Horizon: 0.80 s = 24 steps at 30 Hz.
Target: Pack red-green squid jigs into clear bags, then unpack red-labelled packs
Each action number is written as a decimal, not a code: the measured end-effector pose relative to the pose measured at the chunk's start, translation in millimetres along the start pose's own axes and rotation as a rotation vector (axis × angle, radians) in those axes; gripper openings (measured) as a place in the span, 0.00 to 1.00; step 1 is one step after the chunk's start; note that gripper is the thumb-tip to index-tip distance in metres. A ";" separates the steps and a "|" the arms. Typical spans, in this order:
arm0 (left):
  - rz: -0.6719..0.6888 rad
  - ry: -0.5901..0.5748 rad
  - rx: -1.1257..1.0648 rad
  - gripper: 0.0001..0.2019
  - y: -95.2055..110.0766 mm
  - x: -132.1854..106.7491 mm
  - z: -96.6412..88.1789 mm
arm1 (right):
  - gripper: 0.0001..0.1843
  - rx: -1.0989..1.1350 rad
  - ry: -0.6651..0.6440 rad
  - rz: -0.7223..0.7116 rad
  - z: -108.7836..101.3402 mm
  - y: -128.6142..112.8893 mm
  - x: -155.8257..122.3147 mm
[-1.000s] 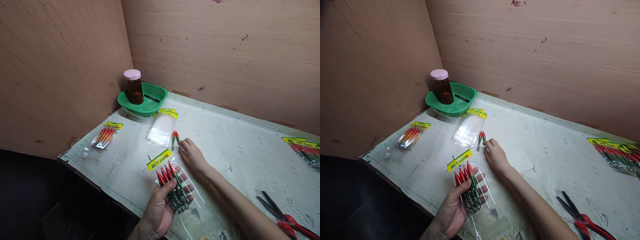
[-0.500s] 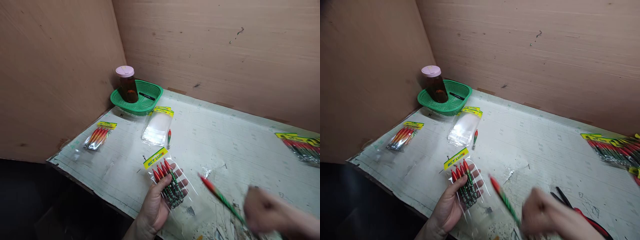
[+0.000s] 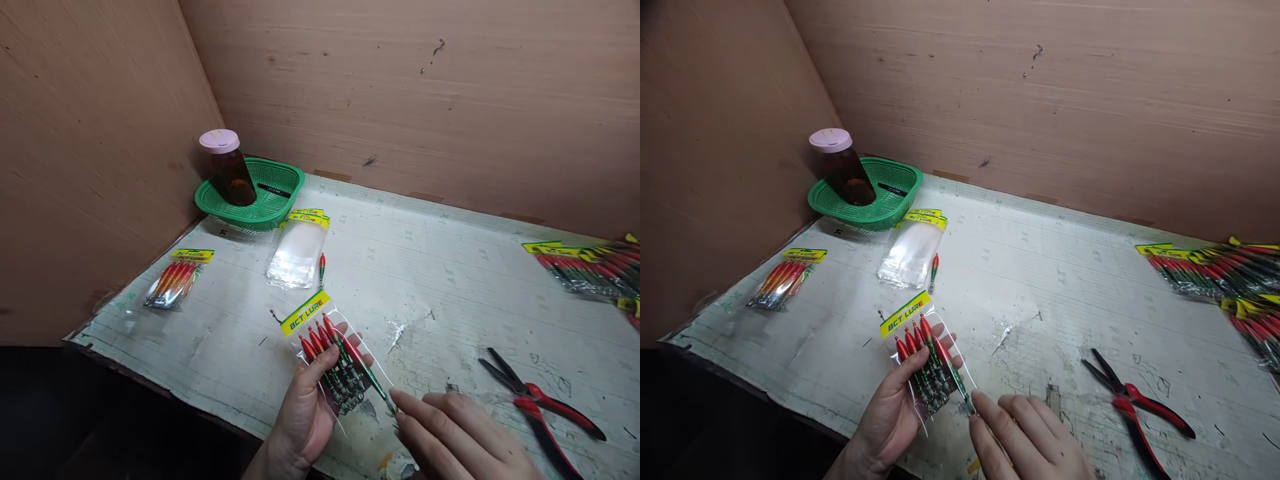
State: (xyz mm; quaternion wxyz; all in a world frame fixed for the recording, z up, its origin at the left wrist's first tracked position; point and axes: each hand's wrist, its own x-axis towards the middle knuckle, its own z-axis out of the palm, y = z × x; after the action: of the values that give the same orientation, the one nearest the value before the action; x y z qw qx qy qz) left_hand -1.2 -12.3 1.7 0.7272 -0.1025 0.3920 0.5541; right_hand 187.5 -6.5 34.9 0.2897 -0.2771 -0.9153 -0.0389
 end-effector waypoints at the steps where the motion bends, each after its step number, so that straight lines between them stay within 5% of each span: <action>1: -0.002 -0.005 -0.010 0.18 0.2 0.2 0.5 | 0.20 -0.012 -0.014 -0.004 0.7 0.1 -0.8; 4: 0.002 -0.029 -0.028 0.17 1.7 0.7 2.6 | 0.24 0.027 -0.045 -0.007 2.8 0.2 -0.9; 9: -0.005 -0.047 -0.027 0.17 1.8 -0.5 3.5 | 0.12 0.084 0.073 0.002 10.2 1.5 1.7; 15: -0.014 -0.030 -0.005 0.16 1.0 -0.7 2.5 | 0.14 0.126 -0.004 -0.067 5.0 3.1 4.8; 24: -0.035 -0.069 0.074 0.19 -1.7 -0.1 -0.5 | 0.14 0.135 0.123 -0.046 11.1 3.9 -1.5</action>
State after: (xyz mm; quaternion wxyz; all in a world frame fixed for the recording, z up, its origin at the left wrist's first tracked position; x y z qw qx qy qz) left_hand 0.1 -13.3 1.0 0.7530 -0.0631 0.3851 0.5298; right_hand 184.9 -1.3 24.5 0.3625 -0.2330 -0.9024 -0.0010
